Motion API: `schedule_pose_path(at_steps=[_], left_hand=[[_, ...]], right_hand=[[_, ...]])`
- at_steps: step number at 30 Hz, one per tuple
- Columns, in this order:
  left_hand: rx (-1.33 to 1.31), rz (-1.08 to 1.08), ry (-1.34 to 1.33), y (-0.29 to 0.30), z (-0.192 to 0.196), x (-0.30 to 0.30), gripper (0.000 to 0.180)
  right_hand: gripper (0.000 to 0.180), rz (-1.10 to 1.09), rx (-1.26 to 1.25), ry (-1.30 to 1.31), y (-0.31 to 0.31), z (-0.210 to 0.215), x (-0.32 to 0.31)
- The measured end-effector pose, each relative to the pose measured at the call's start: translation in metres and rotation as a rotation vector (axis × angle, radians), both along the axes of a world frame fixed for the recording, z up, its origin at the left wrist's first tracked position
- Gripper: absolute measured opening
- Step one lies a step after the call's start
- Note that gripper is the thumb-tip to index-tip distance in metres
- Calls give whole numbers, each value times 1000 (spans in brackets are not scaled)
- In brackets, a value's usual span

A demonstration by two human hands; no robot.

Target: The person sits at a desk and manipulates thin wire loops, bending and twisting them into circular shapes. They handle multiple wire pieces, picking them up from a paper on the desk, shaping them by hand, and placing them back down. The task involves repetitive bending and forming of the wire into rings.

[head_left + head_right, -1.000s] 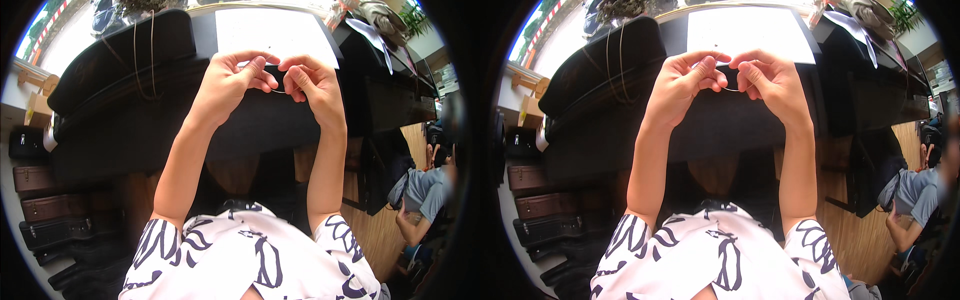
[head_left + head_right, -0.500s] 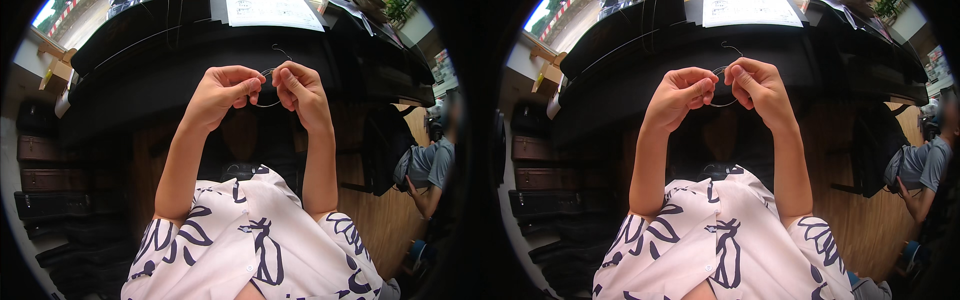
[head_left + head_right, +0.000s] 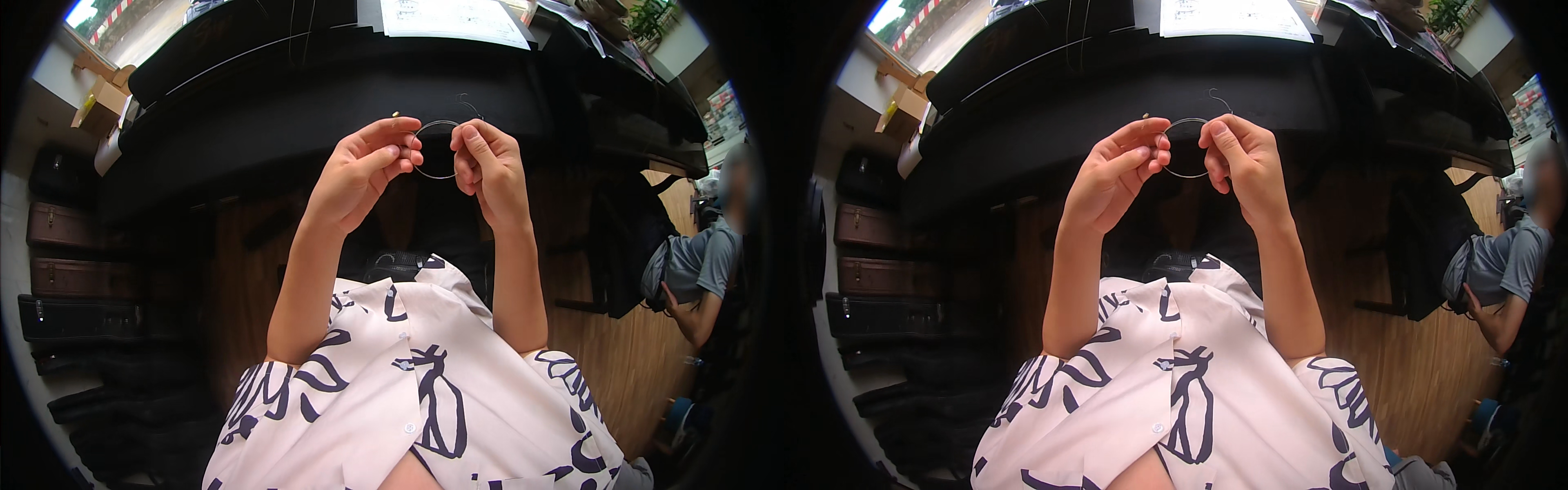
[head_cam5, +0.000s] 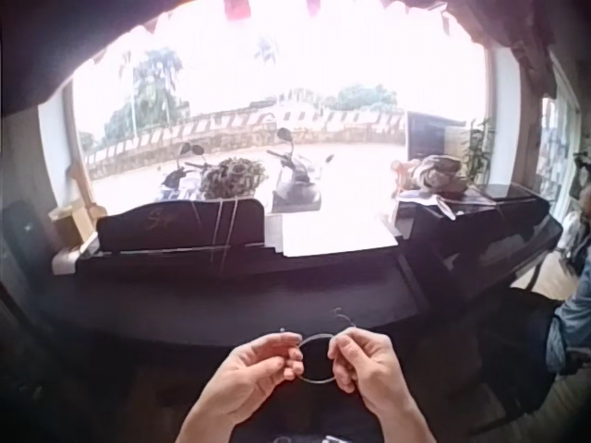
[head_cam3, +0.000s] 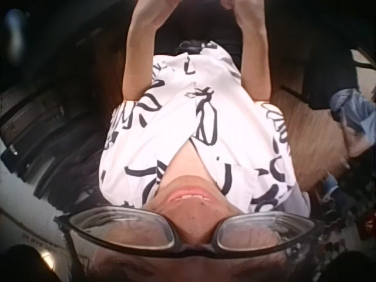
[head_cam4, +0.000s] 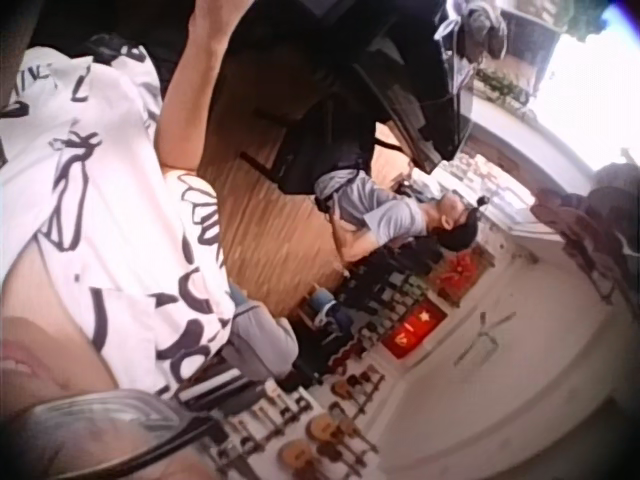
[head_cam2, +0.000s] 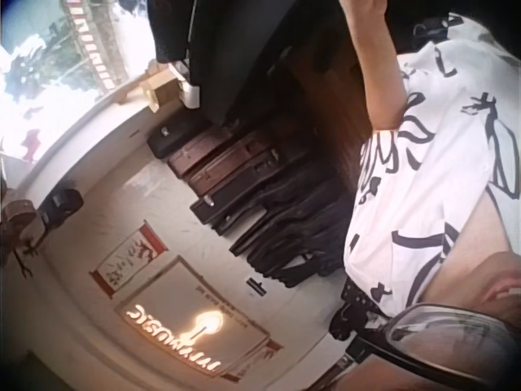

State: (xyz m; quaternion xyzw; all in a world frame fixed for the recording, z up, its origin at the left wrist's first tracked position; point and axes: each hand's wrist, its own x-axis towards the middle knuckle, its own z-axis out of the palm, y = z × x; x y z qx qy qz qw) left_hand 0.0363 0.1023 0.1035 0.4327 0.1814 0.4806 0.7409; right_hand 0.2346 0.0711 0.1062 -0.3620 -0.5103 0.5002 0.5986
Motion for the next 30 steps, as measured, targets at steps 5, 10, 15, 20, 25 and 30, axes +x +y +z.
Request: schedule_pose_path(at_steps=[5,10,15,20,25,30], left_hand=[[87,169,104,-24,-16,-3,22],[112,346,147,-26,-28,-2,20],[-4,415,187,-30,-34,-2,20],[-1,339,347,-35,-34,-11,20],[80,343,405,-37,-28,-12,16],[185,325,297,-28,-37,-14,13]], right_hand=[[28,-19,-41,6,-11,-12,-1],[25,-38,-29,26,-13,-16,-9],[23,12,67,-58,-14,-17,-12],[23,58,63,-113,-17,-22,-18],[24,84,-12,-49,-15,-26,-17],[23,77,-37,-46,-17,-26,-16]])
